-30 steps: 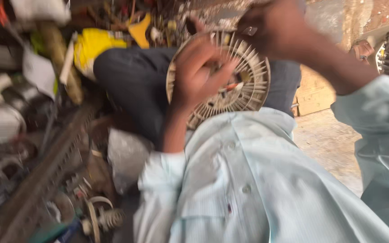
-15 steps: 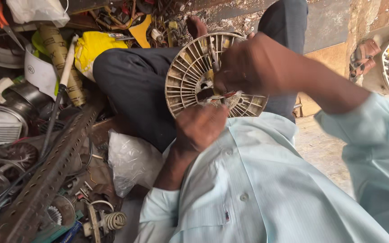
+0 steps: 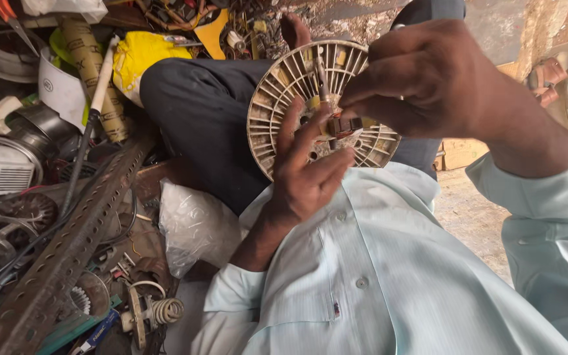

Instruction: The person sits on the floor and repairs an electric motor rotor. They wrap copper wire around the rotor core by hand and then use a hammer to tap and secure the windings.

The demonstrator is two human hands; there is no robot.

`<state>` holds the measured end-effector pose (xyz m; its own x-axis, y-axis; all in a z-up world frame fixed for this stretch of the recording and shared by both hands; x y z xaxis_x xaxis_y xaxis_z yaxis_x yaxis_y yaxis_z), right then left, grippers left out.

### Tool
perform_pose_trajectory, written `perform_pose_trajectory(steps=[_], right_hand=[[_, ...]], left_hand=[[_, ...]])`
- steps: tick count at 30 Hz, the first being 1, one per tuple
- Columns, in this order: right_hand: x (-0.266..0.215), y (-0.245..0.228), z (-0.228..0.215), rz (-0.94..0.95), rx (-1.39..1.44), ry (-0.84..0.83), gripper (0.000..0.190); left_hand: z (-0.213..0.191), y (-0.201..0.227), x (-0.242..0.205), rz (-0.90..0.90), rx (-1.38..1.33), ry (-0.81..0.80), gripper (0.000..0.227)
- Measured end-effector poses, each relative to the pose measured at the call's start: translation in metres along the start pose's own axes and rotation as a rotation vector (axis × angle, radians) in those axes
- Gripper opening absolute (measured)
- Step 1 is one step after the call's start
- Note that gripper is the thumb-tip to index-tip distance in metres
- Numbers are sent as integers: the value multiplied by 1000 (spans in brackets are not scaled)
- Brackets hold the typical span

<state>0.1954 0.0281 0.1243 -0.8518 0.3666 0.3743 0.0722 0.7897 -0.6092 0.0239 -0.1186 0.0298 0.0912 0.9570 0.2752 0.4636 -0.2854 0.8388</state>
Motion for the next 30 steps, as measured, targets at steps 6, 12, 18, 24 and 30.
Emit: perform_pose_trajectory(steps=[6,12,18,24,30], right_hand=[[-32,73,52,268,-97,-76,14],[-95,79,36,328,-208,55,5],[-73,-5,73,400,-425,-698,14],[-57,-43,40,-148,-48,-228,23],[-42,84,61,160,-69,-45,11]], left_hand=[[-5,-5,-7,59,137,180,14],[-16,-33,45,-366,-384,74,10],[-4,-62,127,171,-132,-475,14],[-24,-4,31,212,-238,-154,19],[-33,-1,32,32,-383,86,10]])
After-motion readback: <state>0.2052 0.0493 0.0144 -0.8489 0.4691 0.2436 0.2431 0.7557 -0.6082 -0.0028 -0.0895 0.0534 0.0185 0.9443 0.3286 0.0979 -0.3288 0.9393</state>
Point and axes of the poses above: each hand's wrist, its own x-axis towards the middle knuckle, its own z-axis out of the palm, y = z × x, the point moved 2 cm from there along x, towards the middle knuckle, and after that the axes turned 7 degrees about -z, right-handed, at the moved point
